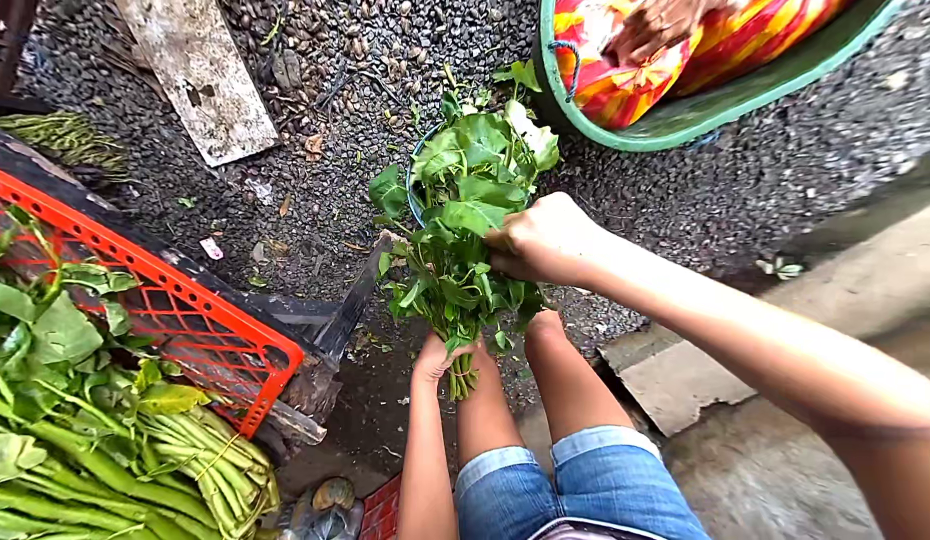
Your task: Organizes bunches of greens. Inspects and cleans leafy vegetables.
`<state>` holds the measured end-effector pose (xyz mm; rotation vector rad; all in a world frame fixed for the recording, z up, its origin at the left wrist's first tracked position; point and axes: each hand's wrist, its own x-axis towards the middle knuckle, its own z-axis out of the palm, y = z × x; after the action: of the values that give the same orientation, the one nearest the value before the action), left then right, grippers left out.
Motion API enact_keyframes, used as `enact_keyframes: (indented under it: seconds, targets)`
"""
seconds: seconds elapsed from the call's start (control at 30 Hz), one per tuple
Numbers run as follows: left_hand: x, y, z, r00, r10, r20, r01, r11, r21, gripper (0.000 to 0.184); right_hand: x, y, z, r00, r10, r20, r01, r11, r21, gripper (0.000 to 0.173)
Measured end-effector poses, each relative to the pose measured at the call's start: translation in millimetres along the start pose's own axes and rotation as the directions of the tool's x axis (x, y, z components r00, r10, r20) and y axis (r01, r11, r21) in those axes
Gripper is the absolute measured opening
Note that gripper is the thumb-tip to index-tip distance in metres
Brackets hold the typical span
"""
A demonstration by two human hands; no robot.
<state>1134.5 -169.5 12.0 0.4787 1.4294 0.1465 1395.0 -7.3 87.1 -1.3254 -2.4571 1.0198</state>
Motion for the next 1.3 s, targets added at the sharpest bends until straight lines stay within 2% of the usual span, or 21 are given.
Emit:
enact_keyframes:
  seconds: [0.1, 0.17, 0.2, 0.27, 0.33, 0.4, 0.47, 0.53, 0.57, 0.6, 0.63, 0.7, 0.77, 0.8, 0.87, 0.97, 1.03, 1.13, 1.17, 1.23, 1.3]
  targets:
    - [-5, 4, 11, 1.0, 0.007, -0.004, -0.007, 0.999, -0.053, 0.057, -9, 0, 6, 0.964, 0.139, -0.225, -0.099, 0.978, 0.182, 0.02]
    - [-6, 3, 15, 1.0, 0.0, 0.018, 0.001, 0.997, -0.079, 0.057, -15, -6, -9, 0.858, 0.323, -0.4, -0.131, 0.89, 0.438, 0.02]
    - [-5, 3, 16, 0.999, -0.008, 0.031, 0.011, 0.996, -0.084, 0.056, -20, -8, -22, 0.79, 0.408, -0.458, -0.083, 0.81, 0.58, 0.018]
    - [-9, 4, 16, 0.998, -0.037, 0.053, 0.041, 0.996, -0.085, 0.052, -28, -7, -44, 0.658, 0.544, -0.521, 0.087, 0.632, 0.77, 0.014]
    - [-12, 3, 14, 0.999, -0.029, 0.046, 0.034, 0.994, -0.106, 0.053, -24, 8, -51, 0.526, 0.659, -0.537, 0.23, 0.498, 0.836, 0.012]
    - [-16, -3, 10, 1.0, 0.018, 0.02, -0.015, 0.991, -0.134, 0.057, -16, 32, -35, 0.485, 0.715, -0.503, 0.166, 0.489, 0.856, 0.011]
    - [-14, -12, 3, 0.995, 0.098, 0.014, -0.094, 0.98, -0.174, 0.055, -7, 61, -4, 0.574, 0.728, -0.375, -0.148, 0.542, 0.827, 0.019]
    - [-15, -20, -3, 0.988, 0.154, 0.017, -0.148, 0.968, -0.202, 0.056, -3, 78, 20, 0.681, 0.732, 0.012, -0.595, 0.543, 0.592, 0.033]
    - [-16, -23, -7, 0.987, 0.161, 0.009, -0.156, 0.967, -0.202, 0.056, 3, 78, 26, 0.669, 0.719, 0.188, -0.718, 0.558, 0.417, 0.036]
    - [-16, -24, -9, 0.987, 0.16, -0.003, -0.158, 0.967, -0.201, 0.056, 6, 70, 28, 0.636, 0.727, 0.259, -0.77, 0.575, 0.275, 0.037]
    - [-17, -23, -10, 0.986, 0.165, -0.019, -0.165, 0.965, -0.205, 0.054, 7, 55, 24, 0.638, 0.739, 0.216, -0.77, 0.603, 0.209, 0.036]
    - [-19, -19, -10, 0.987, 0.158, -0.044, -0.164, 0.956, -0.243, 0.05, 2, 21, 6, 0.717, 0.692, -0.08, -0.663, 0.713, 0.226, 0.031]
    - [-18, -19, -10, 0.986, 0.161, -0.043, -0.167, 0.951, -0.259, 0.049, 1, -2, -16, 0.768, 0.474, -0.431, -0.383, 0.879, 0.285, 0.023]
    - [-16, -24, -11, 0.984, 0.174, -0.032, -0.177, 0.95, -0.257, 0.051, 3, -9, -27, 0.791, 0.342, -0.507, -0.212, 0.931, 0.298, 0.021]
    - [-12, -26, -12, 0.976, 0.217, -0.012, -0.213, 0.946, -0.244, 0.054, 11, -11, -46, 0.895, 0.096, -0.435, 0.042, 0.955, 0.295, 0.019]
    - [-21, -5, -2, 0.972, 0.233, -0.02, -0.23, 0.939, -0.257, 0.049, 29, 0, -54, 0.98, -0.144, -0.141, 0.163, 0.977, 0.137, 0.021]
    - [-20, 1, 1, 0.981, 0.194, -0.013, -0.192, 0.954, -0.229, 0.047, 37, 8, -52, 0.98, -0.198, -0.014, 0.198, 0.979, 0.049, 0.027]
    - [-13, 5, 5, 0.988, 0.152, -0.02, -0.154, 0.974, -0.166, 0.053, 36, 10, -44, 0.977, -0.193, 0.085, 0.199, 0.978, -0.059, 0.008]
    - [-11, 8, 7, 0.992, 0.127, -0.023, -0.129, 0.981, -0.145, 0.058, 32, 7, -42, 0.98, -0.166, 0.111, 0.174, 0.982, -0.069, 0.009]
    - [-4, 10, 9, 0.996, 0.093, -0.004, -0.093, 0.988, -0.122, 0.07, 34, 25, -32, 0.964, -0.248, 0.099, 0.256, 0.964, -0.072, 0.014]
    - [0, 11, 10, 0.998, 0.063, 0.032, -0.059, 0.992, -0.108, 0.071, 34, 38, -26, 0.964, -0.241, 0.111, 0.247, 0.968, -0.045, 0.013]
